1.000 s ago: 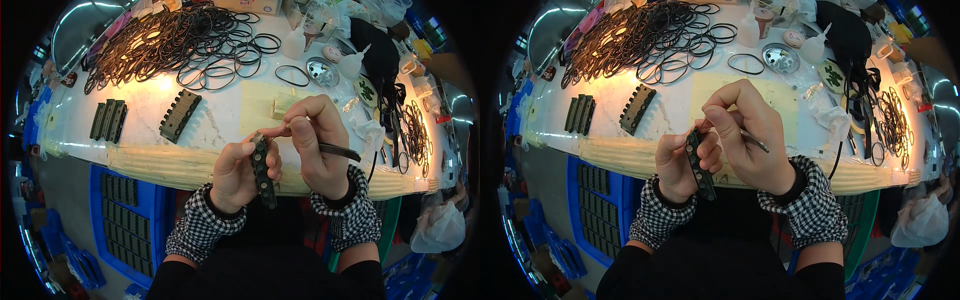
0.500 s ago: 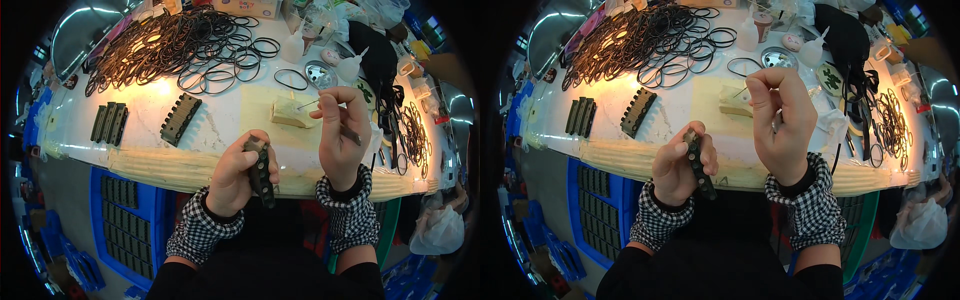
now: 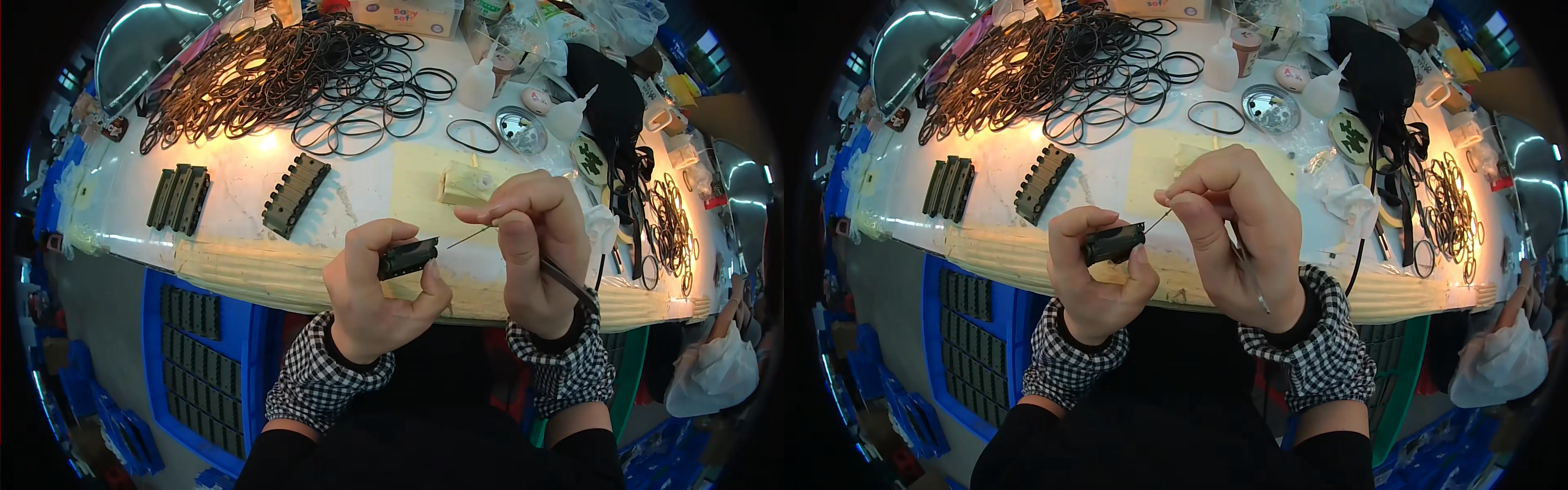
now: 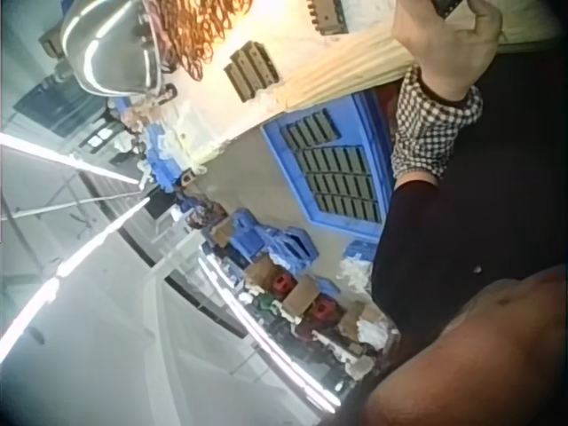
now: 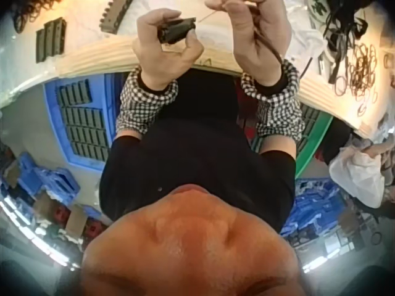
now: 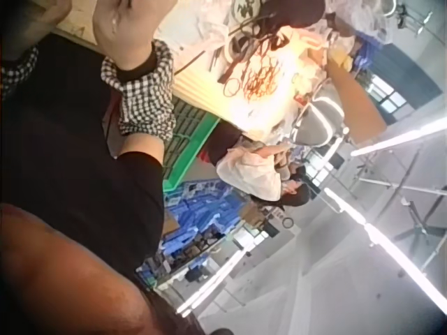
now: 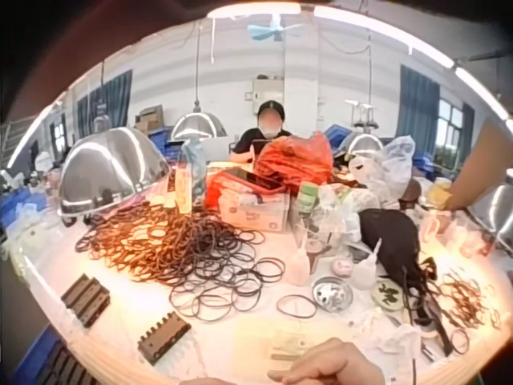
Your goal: Connecting individual plastic track segments together using pins and tweezers at a workbench.
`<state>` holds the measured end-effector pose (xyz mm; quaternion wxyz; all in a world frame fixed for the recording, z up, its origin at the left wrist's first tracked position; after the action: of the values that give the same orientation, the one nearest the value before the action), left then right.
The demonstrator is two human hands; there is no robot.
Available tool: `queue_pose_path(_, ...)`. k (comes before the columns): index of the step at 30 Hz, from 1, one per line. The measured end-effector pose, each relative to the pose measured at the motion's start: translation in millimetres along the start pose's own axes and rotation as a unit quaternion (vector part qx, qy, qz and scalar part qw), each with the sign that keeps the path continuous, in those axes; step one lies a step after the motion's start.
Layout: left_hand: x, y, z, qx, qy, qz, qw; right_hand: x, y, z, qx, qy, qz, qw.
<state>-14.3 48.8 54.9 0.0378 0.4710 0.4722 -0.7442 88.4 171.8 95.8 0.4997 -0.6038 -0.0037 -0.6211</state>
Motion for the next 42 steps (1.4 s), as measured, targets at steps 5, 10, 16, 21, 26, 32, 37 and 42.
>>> queue_pose_path(5, -1, -1, -1, -0.003, -0.011, -0.010, 1.000, 1, 2, -11, 0.111, 0.063, -0.015, 0.992)
queue_pose_path(10, 1, 0, -2, -0.001, -0.012, -0.014, 1.000, -1, 3, -12, 0.042, 0.050, 0.016, 0.998)
queue_pose_path(16, -1, -2, -1, 0.000, -0.017, -0.025, 1.000, 1, 4, -12, 0.118, 0.092, -0.002, 0.989)
queue_pose_path(21, 0, -2, -2, 0.001, -0.020, -0.025, 1.000, 0, 2, -12, 0.025, 0.072, 0.050, 0.996)
queue_pose_path(26, 1, -1, -1, 0.001, -0.006, -0.024, 1.000, 1, 1, -12, 0.053, 0.090, 0.050, 0.993)
queue_pose_path(32, 1, -3, -3, 0.007, 0.018, -0.020, 1.000, 3, 1, -4, 0.038, 0.070, 0.007, 0.997)
queue_pose_path(37, 19, 5, 4, -0.021, 0.172, 0.131, 0.976, -13, -9, 21, -0.117, 0.124, -0.030, 0.985)
queue_pose_path(42, 32, 7, -1, -0.048, 0.414, 0.292, 0.861, -23, -16, 19, -0.064, 0.375, 0.018, 0.925)
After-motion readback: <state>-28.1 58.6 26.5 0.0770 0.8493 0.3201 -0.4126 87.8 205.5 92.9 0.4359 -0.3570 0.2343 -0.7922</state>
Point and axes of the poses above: each hand's wrist, its own y-axis away from the middle knuckle, its own z-axis out of the back of the hand, x = y × z, the point moved 6 cm from there along -y, towards the middle knuckle, and after that the axes turned 12 degrees about y, right-handed, at the moved point
